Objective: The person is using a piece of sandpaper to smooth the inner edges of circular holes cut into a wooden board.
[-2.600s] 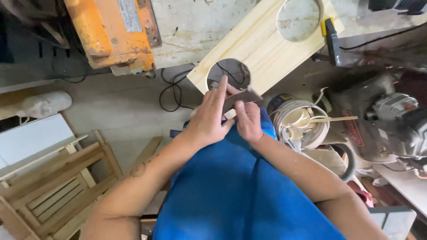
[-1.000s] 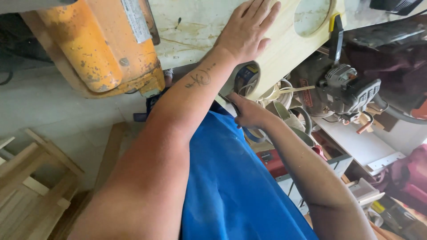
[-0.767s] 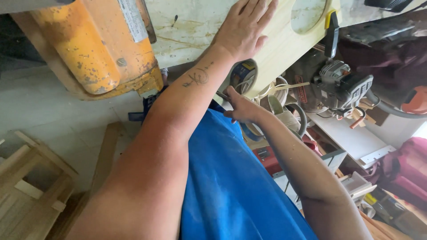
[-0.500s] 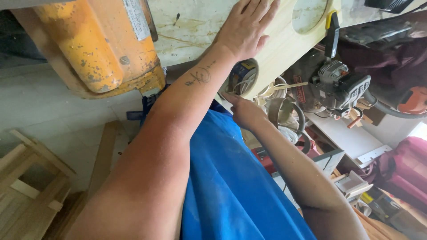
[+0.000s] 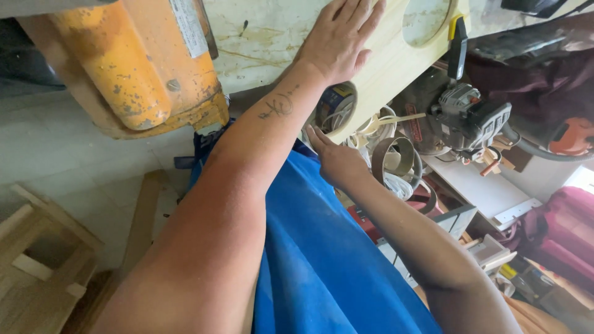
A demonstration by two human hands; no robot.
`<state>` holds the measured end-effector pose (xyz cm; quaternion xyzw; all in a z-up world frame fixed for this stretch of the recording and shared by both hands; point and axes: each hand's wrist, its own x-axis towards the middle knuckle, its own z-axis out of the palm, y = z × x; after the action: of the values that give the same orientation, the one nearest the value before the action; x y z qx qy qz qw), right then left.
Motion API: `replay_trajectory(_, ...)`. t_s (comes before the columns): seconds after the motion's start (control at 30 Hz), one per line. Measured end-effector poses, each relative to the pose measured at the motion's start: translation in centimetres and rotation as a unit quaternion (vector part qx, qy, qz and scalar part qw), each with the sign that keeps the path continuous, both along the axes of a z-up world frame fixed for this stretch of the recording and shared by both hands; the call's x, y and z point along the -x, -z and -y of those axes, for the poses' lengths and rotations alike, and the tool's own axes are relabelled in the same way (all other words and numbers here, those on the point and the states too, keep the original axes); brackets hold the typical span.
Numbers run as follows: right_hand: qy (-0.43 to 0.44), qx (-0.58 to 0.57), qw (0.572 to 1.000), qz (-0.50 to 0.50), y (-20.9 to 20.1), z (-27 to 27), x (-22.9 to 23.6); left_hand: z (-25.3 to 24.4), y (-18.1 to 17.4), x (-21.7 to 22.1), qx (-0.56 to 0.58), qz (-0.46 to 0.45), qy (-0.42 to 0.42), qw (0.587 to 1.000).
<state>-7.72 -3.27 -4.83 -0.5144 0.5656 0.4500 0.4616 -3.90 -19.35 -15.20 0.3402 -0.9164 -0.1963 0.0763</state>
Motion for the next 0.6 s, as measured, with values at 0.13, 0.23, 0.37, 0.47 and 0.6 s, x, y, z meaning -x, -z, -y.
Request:
replay_trajectory(0.13,0.008,0.038,0.999,-0.021,1.2,0.7,-0.4,-0.1,0.2,-0.1,0.019,-0.001,-0.002,1.0)
replay_trajectory(0.23,0.014,0.058,0.998,-0.003,1.8,0.7,0.0,0.0,0.2,0.1,0.022,0.002,-0.005,1.0)
replay_trajectory(0.37,-0.026,0.064,0.998,-0.014,1.7,-0.1,-0.3,-0.4,0.7,0.3,-0.013,0.009,-0.001,1.0)
replay_trajectory(0.47,-0.009,0.074,0.997,-0.021,2.7,0.7,-0.5,0.0,0.6,0.5,0.002,0.006,0.0,1.0)
replay_trajectory(0.6,0.031,0.032,0.999,-0.02,0.7,0.5,0.0,-0.1,0.4,0.3,0.0,0.03,0.004,1.0)
